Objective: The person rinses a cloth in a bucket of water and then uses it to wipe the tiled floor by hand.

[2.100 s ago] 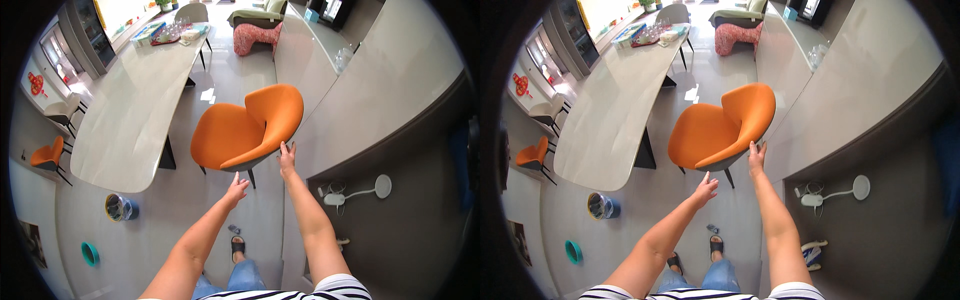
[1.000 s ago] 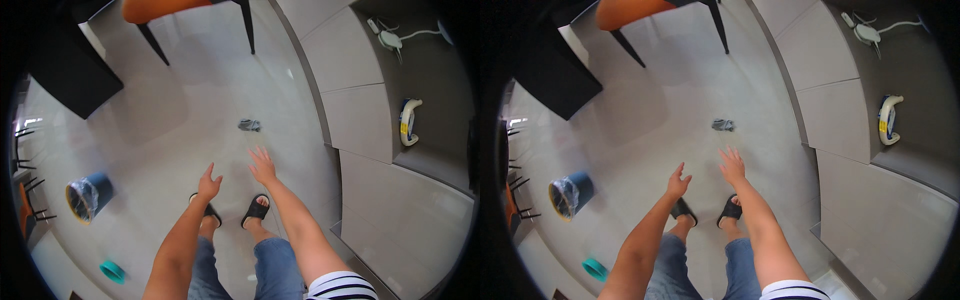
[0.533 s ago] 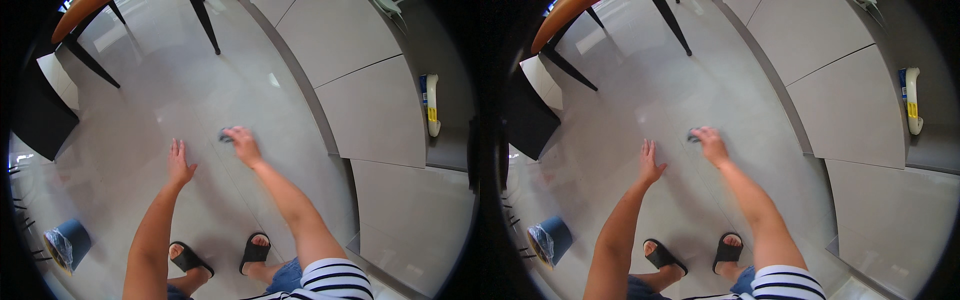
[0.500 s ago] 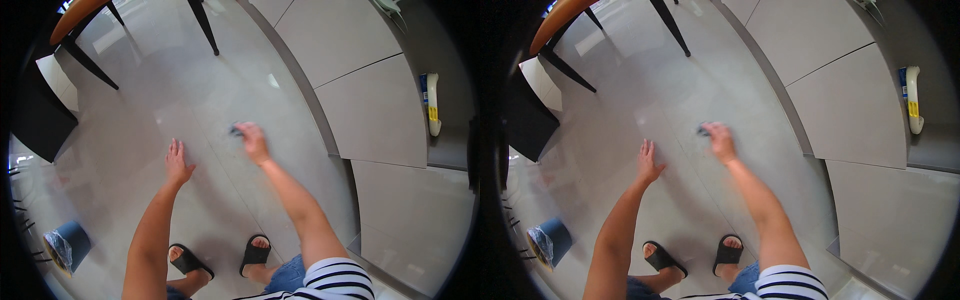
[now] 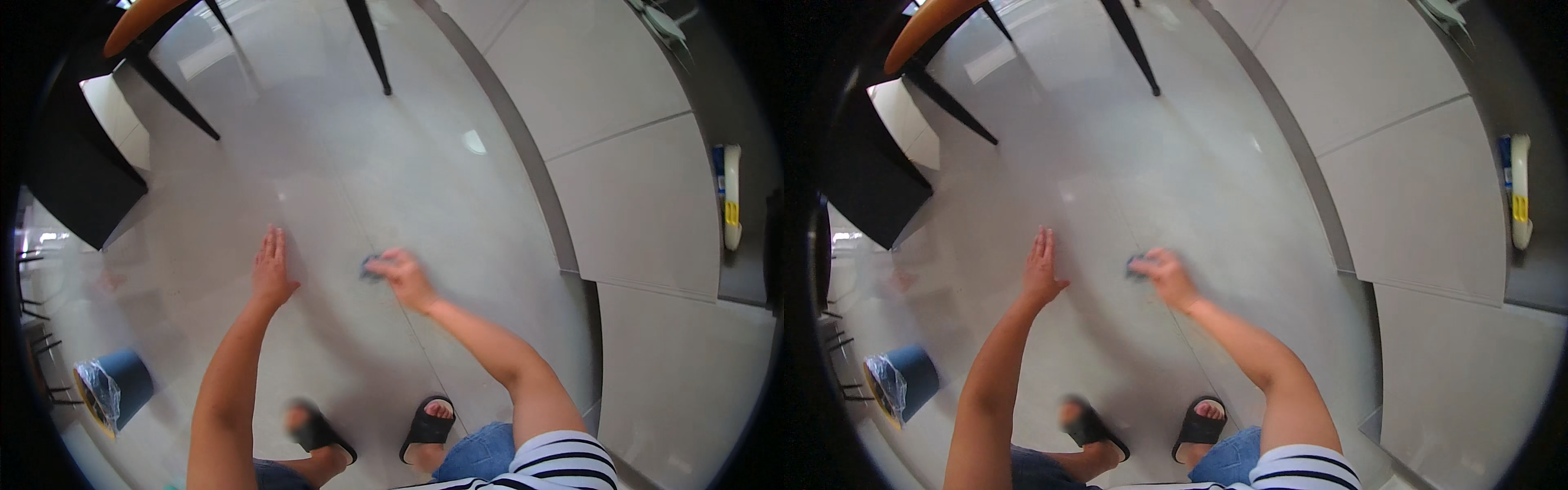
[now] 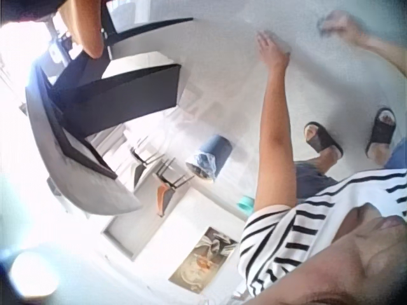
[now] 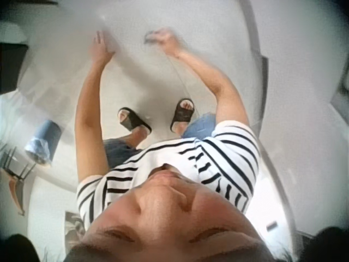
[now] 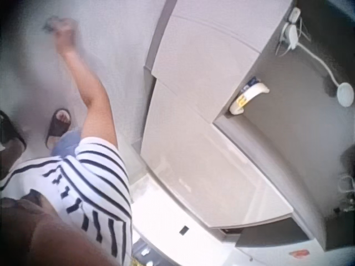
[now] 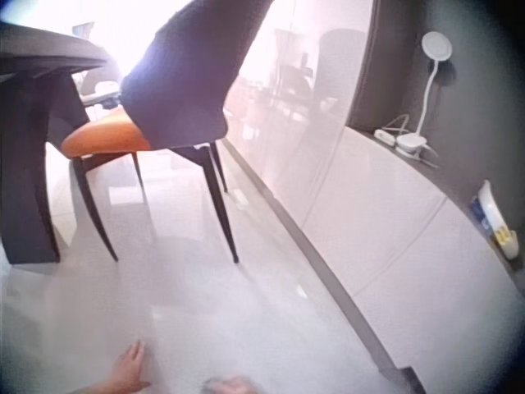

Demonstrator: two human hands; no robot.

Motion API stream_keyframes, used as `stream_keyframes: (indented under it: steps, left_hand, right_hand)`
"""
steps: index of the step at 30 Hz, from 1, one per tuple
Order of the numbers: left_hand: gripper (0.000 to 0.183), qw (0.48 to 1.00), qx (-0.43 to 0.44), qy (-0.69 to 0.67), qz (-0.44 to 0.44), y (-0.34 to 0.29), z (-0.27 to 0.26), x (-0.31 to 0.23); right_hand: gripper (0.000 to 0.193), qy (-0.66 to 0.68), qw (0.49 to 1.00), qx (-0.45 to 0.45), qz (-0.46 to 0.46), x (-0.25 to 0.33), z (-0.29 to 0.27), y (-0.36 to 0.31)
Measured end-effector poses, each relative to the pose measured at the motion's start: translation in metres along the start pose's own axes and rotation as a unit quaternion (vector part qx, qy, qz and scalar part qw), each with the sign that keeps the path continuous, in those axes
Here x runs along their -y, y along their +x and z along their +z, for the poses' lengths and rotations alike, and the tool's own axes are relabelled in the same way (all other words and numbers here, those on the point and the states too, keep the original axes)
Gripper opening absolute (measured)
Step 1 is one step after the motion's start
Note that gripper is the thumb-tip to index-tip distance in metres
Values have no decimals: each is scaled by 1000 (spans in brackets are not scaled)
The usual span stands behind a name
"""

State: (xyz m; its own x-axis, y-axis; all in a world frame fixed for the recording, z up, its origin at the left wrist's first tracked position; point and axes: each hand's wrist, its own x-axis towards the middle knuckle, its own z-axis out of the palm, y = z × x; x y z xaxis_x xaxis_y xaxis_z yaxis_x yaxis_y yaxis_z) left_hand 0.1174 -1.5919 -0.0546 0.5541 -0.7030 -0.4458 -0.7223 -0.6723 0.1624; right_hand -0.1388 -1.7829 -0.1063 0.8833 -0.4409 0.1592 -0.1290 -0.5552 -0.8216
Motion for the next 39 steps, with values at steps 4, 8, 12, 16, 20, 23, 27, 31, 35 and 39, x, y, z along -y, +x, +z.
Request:
stream_keyframes:
  steps: [4, 8, 12, 16, 20, 23, 27, 31, 35, 39]
  left_hand:
    - [141, 989, 51, 14, -141, 1, -16, 34]
    - [153, 985, 49, 13, -166, -6, -4, 65]
    - [158, 989, 15, -29, -142, -12, 9, 78]
    - [158, 991, -10, -45, -126, -11, 12, 79]
    - [157, 993, -25, -62, -102, -5, 12, 71]
    - [156, 993, -26, -65, -99, -13, 9, 89]
    - [155, 989, -61, -49, -124, -28, 13, 148]
    - [156, 979, -35, -99, -175, -21, -4, 139]
    - [158, 979, -44, -102, -169, -14, -1, 141]
    - [157, 976, -32, -100, -192, -25, -3, 150]
  right_hand:
    - [41, -166, 940, -257, 149, -43, -37, 78]
    - [43, -105, 989, -83, 60, -7, 54, 90]
    - [42, 46, 994, 77, -59, 13, 90, 114]
    - [48, -147, 963, -202, 100, -9, 86, 229]
    - [47, -157, 975, -153, 29, -5, 118, 279]
    - [44, -40, 993, 36, -103, 25, 161, 237]
    - [45, -13, 992, 91, -91, 27, 162, 246]
    - [47, -26, 978, -188, 82, 2, 157, 350]
    - [46, -159, 984, -74, -2, 19, 191, 365]
    - [49, -3, 980, 158, -122, 52, 222, 251]
